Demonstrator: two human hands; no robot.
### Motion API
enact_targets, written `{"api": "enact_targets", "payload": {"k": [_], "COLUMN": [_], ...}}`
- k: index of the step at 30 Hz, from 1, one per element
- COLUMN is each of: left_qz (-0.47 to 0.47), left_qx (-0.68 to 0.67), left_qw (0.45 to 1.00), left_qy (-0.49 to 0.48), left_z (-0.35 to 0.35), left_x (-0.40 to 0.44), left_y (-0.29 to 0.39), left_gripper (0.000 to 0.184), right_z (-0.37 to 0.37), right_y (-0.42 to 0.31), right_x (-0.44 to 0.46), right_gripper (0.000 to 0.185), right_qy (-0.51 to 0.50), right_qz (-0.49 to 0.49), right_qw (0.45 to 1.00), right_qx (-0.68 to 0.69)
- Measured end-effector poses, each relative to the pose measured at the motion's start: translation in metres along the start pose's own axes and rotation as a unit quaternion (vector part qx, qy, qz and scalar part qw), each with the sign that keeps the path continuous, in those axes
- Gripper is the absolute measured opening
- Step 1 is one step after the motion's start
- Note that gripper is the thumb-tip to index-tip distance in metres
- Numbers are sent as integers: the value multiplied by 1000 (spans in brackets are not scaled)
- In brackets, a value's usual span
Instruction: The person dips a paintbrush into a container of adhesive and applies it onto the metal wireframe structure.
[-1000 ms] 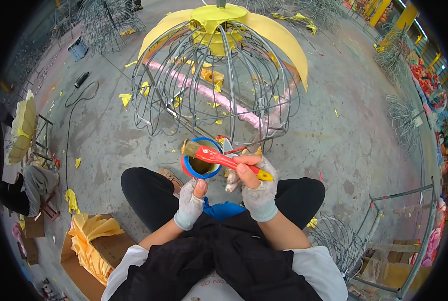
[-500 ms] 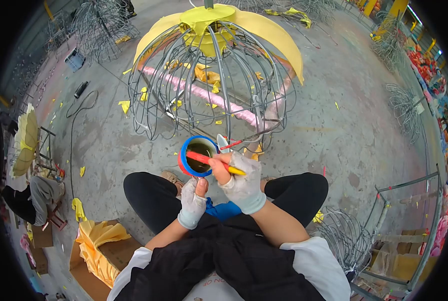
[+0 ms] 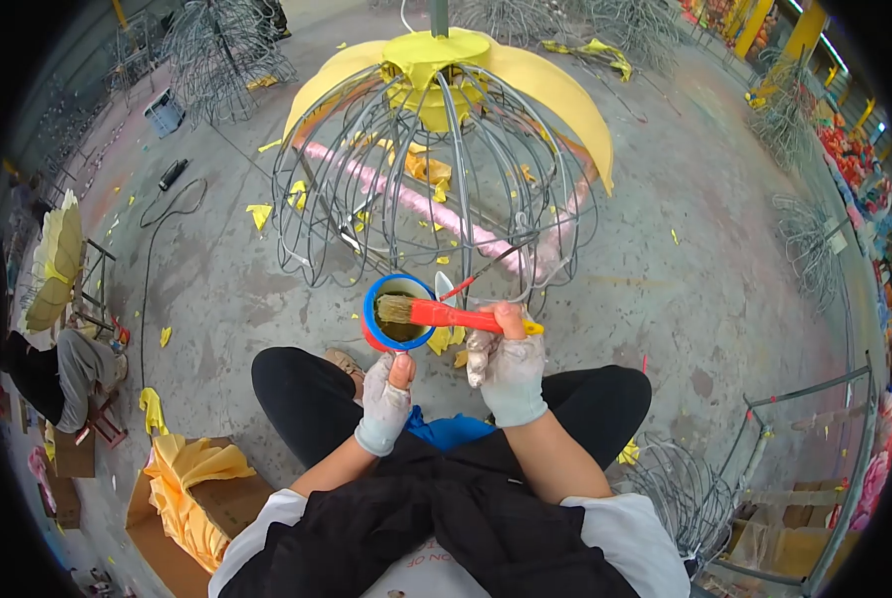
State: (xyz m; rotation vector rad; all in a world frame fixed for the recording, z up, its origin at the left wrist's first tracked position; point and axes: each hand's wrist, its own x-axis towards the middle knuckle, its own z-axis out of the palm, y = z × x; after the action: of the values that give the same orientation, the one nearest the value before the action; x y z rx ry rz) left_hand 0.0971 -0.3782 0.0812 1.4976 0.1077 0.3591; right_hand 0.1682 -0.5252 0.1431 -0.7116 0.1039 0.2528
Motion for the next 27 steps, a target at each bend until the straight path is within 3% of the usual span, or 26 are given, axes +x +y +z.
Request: {"api": "enact_targets", "payload": {"k": [3,7,8,10,12,13,17,22,25,27], "left_qz": [-28,-34,-31,-15,0,3,20,-7,17,63], "left_qx": [-43,-74,-74,-34,7,7,43,0,38,35], "left_qw": [999,997,997,999,1000,1000,999,1000,999,997], "left_qy": [1,-4,-1,-7,-14,-15,-26,-25,-27,-37], "left_z": [-4,-10,-11,-12,-13,-13,-11,-2,-6,-9], "left_x": [0,0,-1,-2,-2,-2,-4,-10,-12,-8], "left_y": [0,4,4,2,1,2,3,5,-3,-19], "left_gripper": [34,29,29,29,29,29,30,24,23,29], "right_z": [-1,0,2,7,15,21,38,55,46,42], "right_y": [0,-2,-6,-23,-37,-41,-53,-53,-51,-45], "right_x": [-2,-4,-4,-6,-8,-6,0,3,0,-8], "right_gripper": [12,16,16,20,25,25,26,24,23,23], "right_qy": [7,-85,-89,-174,-246,-246,-381,-366,-359,-300], "right_qz": [8,-90,-90,-158,-222,-225,-327,-419,-415,-371], "right_qw": [1000,968,967,885,757,757,577,595,605,695], "right_qx": [23,-219,-220,-402,-562,-562,-644,-580,-577,-538]}}
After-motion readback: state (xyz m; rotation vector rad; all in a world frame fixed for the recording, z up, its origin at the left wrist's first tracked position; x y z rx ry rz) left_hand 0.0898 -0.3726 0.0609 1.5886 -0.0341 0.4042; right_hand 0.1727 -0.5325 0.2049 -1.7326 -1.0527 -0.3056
